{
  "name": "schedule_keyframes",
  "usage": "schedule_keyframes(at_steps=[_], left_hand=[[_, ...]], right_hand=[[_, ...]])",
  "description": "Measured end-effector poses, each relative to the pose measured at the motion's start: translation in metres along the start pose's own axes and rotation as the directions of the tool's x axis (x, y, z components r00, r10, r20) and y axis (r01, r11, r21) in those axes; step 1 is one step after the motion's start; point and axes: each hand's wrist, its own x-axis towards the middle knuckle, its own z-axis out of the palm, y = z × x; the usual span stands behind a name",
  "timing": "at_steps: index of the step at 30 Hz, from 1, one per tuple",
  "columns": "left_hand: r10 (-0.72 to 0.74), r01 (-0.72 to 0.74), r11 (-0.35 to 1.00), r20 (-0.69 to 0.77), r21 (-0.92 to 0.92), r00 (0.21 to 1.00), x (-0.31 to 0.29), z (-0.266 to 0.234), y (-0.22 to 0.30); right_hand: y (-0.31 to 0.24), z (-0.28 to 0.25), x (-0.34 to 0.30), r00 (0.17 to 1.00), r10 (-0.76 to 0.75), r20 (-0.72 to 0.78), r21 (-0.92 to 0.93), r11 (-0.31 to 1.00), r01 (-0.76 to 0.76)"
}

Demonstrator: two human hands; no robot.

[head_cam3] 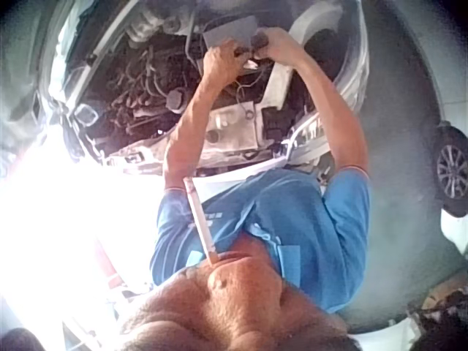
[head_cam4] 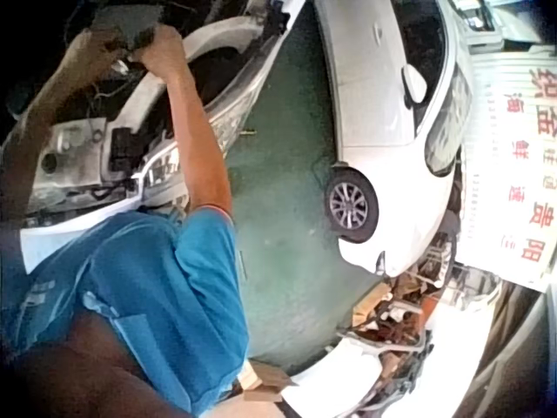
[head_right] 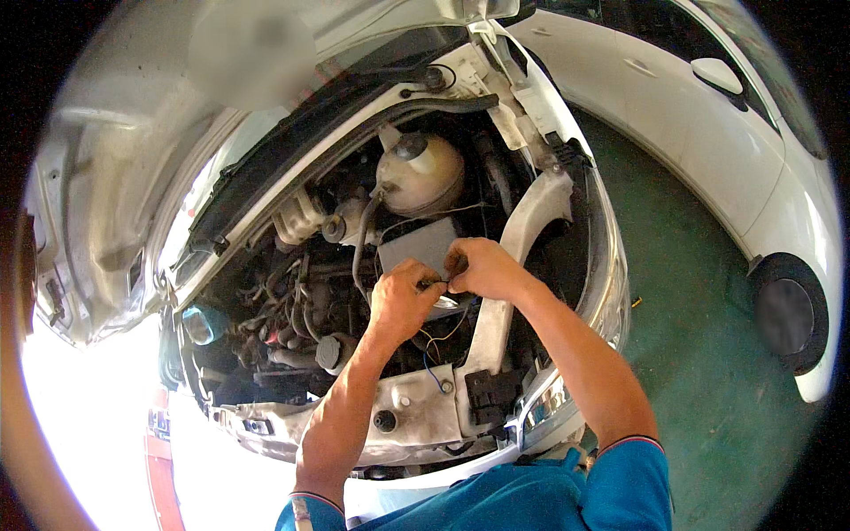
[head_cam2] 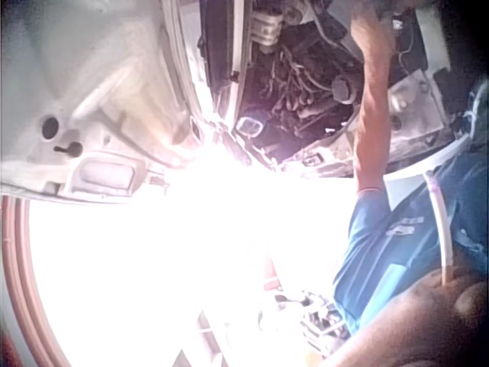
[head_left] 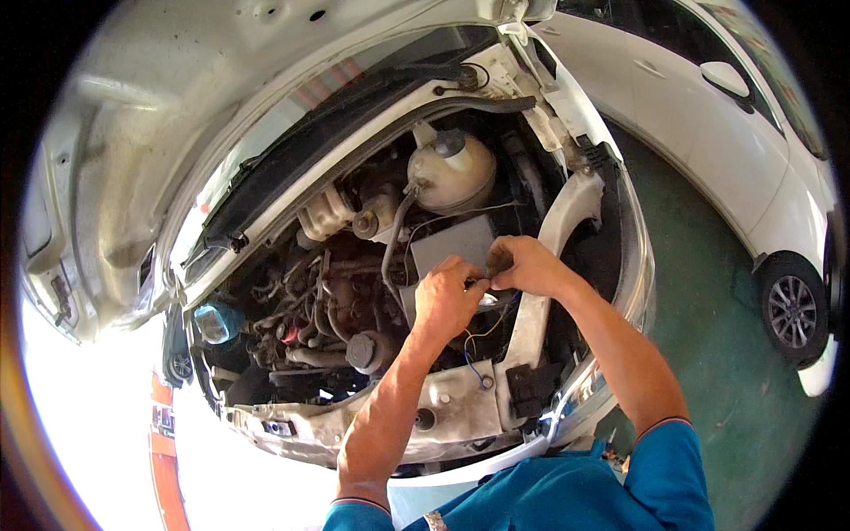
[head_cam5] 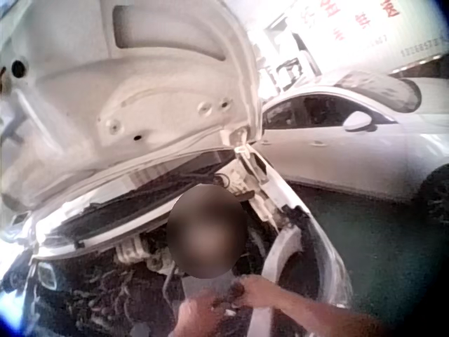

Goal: The person works under the hood of a white car, wrapping electrical wires with black tape and securing them. They then move to the front right wheel well and use a screwdriver to fasten a plastic liner panel.

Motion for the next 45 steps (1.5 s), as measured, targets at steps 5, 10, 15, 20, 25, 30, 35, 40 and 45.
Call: schedule_keyframes(at_steps=[5,10,15,20,25,30,35,40,45], left_hand=[[-0.045,0.045,0.999,0.019,-0.018,0.999,0.004,-0.003,0.000],[-0.104,0.107,0.993,0.077,-0.039,0.992,0.009,-0.004,0.002],[-0.139,0.147,0.986,0.099,-0.080,0.985,0.013,-0.001,-0.007],[-0.274,0.363,0.877,0.294,-0.314,0.916,0.017,-0.004,-0.013],[-0.268,0.500,0.634,0.440,-0.589,0.857,0.000,-0.012,-0.005],[-0.207,0.504,0.371,0.459,-0.780,0.864,-0.027,-0.020,-0.018],[-0.200,0.333,0.679,0.272,-0.654,0.941,-0.035,-0.013,-0.016],[-0.098,0.095,0.873,0.018,-0.478,0.995,-0.045,0.000,-0.008],[-0.069,0.021,0.959,-0.161,-0.281,0.984,-0.052,0.004,0.005]], right_hand=[[-0.027,0.016,-0.047,0.985,0.040,-0.171,-0.258,0.963,-0.084],[-0.027,0.052,-0.060,0.971,0.017,-0.240,-0.578,0.801,-0.157],[-0.038,0.058,-0.064,0.949,0.059,-0.310,-0.473,0.856,-0.207],[-0.061,0.066,-0.081,0.931,0.162,-0.327,-0.218,0.946,-0.241],[-0.066,0.065,-0.092,0.924,0.242,-0.295,0.034,0.969,-0.243],[-0.070,0.060,-0.101,0.941,0.188,-0.280,0.094,0.981,-0.168],[-0.068,0.063,-0.112,0.946,0.052,-0.319,-0.041,0.997,-0.069],[-0.089,0.042,-0.108,0.936,0.028,-0.350,-0.122,0.990,-0.075],[-0.106,0.011,-0.064,0.921,-0.038,-0.388,-0.223,0.973,-0.054]])
